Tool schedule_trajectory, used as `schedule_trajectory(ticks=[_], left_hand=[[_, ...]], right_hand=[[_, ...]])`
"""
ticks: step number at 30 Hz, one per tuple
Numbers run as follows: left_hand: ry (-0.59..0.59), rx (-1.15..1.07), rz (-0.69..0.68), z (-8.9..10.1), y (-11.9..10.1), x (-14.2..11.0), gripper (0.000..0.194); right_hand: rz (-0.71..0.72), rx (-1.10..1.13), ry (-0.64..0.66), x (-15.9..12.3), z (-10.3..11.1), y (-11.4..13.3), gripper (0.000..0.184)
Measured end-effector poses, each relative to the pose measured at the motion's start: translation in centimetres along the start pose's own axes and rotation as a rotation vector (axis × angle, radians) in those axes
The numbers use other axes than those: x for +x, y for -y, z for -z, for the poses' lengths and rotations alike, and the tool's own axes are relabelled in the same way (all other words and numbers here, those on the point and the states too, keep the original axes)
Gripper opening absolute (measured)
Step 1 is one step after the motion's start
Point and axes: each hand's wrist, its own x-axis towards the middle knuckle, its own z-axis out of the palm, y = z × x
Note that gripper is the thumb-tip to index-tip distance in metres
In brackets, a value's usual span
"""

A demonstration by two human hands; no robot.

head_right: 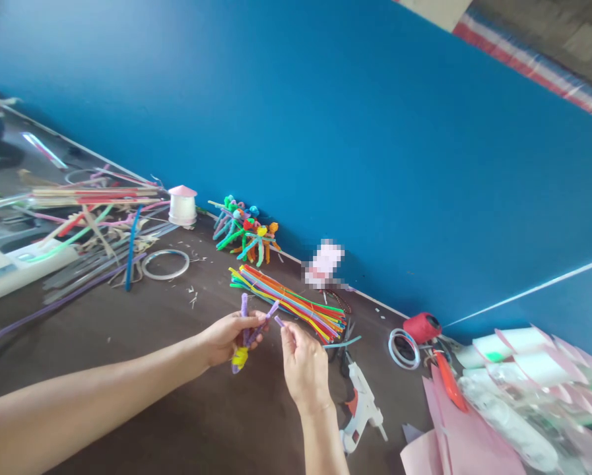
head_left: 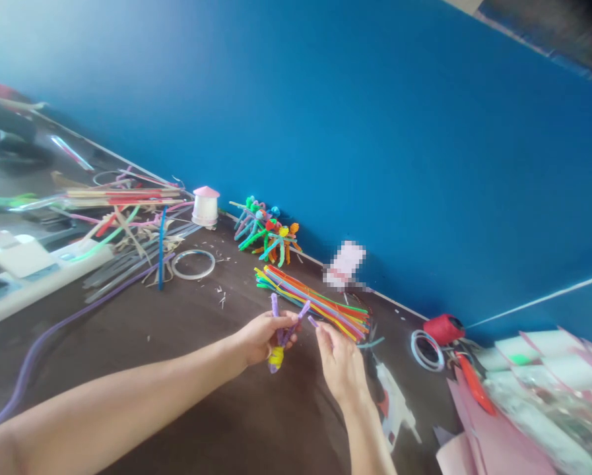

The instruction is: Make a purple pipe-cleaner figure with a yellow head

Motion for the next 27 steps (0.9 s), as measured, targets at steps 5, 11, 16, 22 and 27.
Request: schedule_trajectory(ticks=[5,11,16,22,27], left_hand=[[0.042,0.107,-0.103,0.3,0.3,-0.5,0.021],[0.071,0.171,-0.201,0.5,0.8,-0.9,0.025],[0.088,0.199,-0.186,0.4,0.7,-1.2,0.023],[0.093,0.201,-0.152,0.4,0.8,-1.3,0.027],[0.072,0.195,-0.125,0.5,0.9,-1.3,0.025]], right_hand=[[0.031,0.060,-0.071,-0.3,-0.6,0.2,0.030],[-0.002,0.202,-0.101,-1.0,-1.2,0.1,0.023],[-0.057,0.392,-0.110,-1.3,-1.2,0.3,0.021],[-0.068,0.493,-0.088,-1.2,-1.5,0.4,0.022],[-0.077,0.497,-0.096,-1.3,-1.7,0.3,0.021]])
